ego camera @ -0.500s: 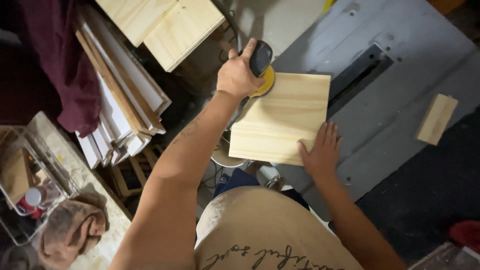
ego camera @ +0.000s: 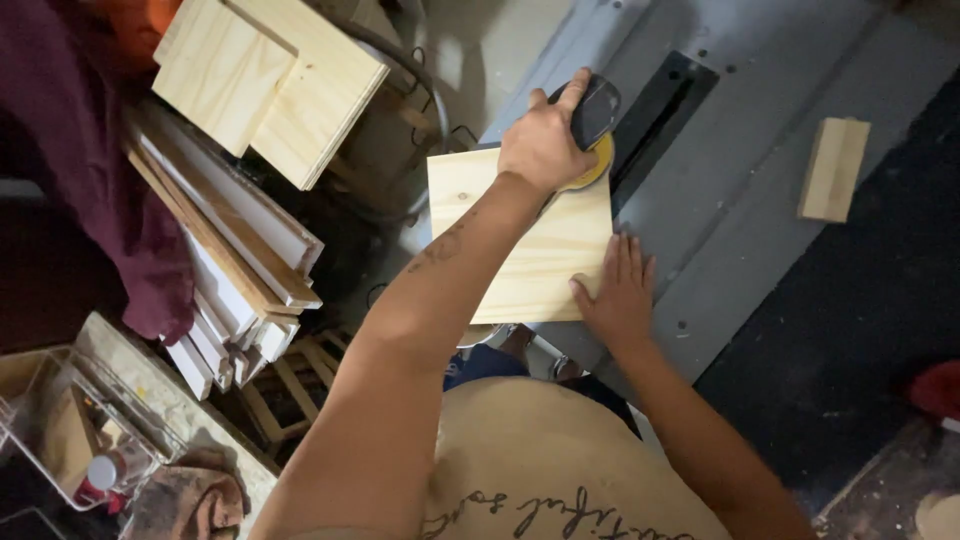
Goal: Sanding the surface of a wooden board using an orbital sander on a workbench.
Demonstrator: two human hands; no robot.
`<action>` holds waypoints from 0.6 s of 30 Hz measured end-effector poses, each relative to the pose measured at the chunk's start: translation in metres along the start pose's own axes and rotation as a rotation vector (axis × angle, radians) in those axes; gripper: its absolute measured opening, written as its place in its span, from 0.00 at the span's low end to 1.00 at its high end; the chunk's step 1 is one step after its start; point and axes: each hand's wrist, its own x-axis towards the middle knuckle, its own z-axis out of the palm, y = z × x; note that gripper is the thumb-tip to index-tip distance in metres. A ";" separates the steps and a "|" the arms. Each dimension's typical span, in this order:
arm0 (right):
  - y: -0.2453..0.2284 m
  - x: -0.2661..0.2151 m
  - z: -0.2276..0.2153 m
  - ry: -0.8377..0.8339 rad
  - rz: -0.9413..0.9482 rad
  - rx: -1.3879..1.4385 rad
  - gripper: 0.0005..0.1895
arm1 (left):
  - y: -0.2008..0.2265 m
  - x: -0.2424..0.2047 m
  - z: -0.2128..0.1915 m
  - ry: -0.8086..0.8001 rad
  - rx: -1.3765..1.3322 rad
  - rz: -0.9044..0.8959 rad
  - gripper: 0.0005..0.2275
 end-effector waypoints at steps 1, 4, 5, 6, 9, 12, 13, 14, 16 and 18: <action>0.000 -0.001 0.000 0.003 0.008 0.000 0.49 | 0.006 0.000 0.000 -0.004 0.002 0.006 0.45; -0.002 -0.002 -0.004 0.076 -0.027 -0.025 0.49 | 0.016 0.000 -0.001 -0.041 0.016 0.023 0.44; -0.003 -0.002 -0.006 0.035 -0.006 -0.004 0.49 | 0.014 -0.001 -0.001 -0.030 0.007 0.031 0.44; -0.004 -0.001 -0.008 -0.006 0.015 0.016 0.49 | 0.013 -0.002 -0.001 -0.020 -0.003 0.038 0.45; 0.003 -0.007 -0.005 -0.009 0.010 0.046 0.51 | -0.007 0.008 0.004 0.055 0.011 0.026 0.45; 0.012 -0.016 -0.010 -0.148 0.029 0.015 0.62 | -0.010 0.005 -0.004 0.008 0.074 -0.003 0.46; 0.016 -0.020 -0.014 -0.147 0.033 0.016 0.62 | -0.009 0.000 -0.005 0.006 0.076 0.000 0.46; 0.019 -0.024 -0.017 -0.185 0.041 -0.028 0.67 | -0.007 -0.005 -0.005 -0.010 0.068 0.020 0.47; 0.029 -0.036 -0.020 -0.229 0.057 -0.072 0.72 | -0.002 -0.018 -0.004 -0.035 0.059 0.041 0.47; 0.043 -0.048 -0.020 -0.167 0.036 -0.060 0.67 | 0.006 -0.032 -0.003 -0.110 0.081 0.072 0.46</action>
